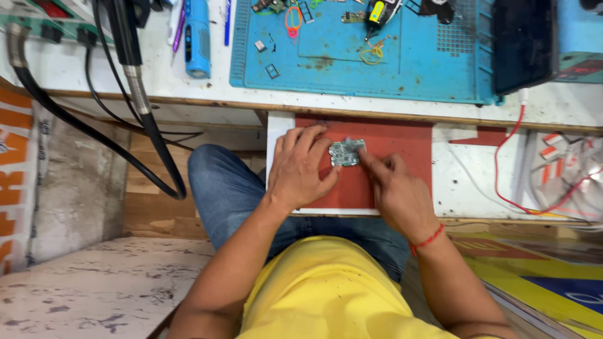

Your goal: The person scrubs a small circuit board with a toothbrush and then uses a hot air gun to apply heat to the board's surface. The person works on a red mat placed on a cluttered workbench.

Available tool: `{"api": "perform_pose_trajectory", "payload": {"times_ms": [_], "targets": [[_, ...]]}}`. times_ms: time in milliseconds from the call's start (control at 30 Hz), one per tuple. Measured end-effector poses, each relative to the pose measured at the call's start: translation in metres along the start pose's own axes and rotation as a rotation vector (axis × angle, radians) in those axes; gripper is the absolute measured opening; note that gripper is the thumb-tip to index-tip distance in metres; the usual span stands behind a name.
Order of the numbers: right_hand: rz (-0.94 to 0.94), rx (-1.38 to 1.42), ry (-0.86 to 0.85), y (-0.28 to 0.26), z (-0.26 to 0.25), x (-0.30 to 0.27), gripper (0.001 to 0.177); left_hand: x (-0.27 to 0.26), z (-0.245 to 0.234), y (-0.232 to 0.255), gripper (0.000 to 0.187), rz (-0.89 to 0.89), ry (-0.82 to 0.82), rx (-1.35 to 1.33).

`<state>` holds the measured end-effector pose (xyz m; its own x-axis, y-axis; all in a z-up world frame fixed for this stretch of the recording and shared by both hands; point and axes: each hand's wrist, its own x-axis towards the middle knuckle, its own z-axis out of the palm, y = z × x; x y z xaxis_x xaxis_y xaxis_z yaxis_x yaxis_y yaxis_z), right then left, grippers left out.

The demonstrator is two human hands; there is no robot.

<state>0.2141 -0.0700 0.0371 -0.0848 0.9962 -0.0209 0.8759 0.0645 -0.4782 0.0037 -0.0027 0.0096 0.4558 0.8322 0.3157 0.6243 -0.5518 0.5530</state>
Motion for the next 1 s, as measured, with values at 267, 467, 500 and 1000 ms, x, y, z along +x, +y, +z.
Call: {"api": "perform_pose_trajectory", "payload": {"times_ms": [267,467,500,1000], "targets": [[-0.03,-0.093,-0.08,-0.011,-0.004,0.0,0.049,0.002,0.001,-0.001,0.051,0.013,-0.003,0.012],[-0.041,-0.063,0.021,-0.005,0.002,0.0,0.052,0.0,0.002,0.0,0.049,0.007,-0.024,0.01],[-0.049,-0.066,0.035,-0.005,0.003,0.002,0.053,0.0,0.002,-0.001,0.05,0.005,-0.021,0.008],[0.023,-0.098,0.105,-0.002,0.004,0.004,0.038,-0.001,0.003,-0.005,0.046,0.002,-0.024,-0.004]]}}
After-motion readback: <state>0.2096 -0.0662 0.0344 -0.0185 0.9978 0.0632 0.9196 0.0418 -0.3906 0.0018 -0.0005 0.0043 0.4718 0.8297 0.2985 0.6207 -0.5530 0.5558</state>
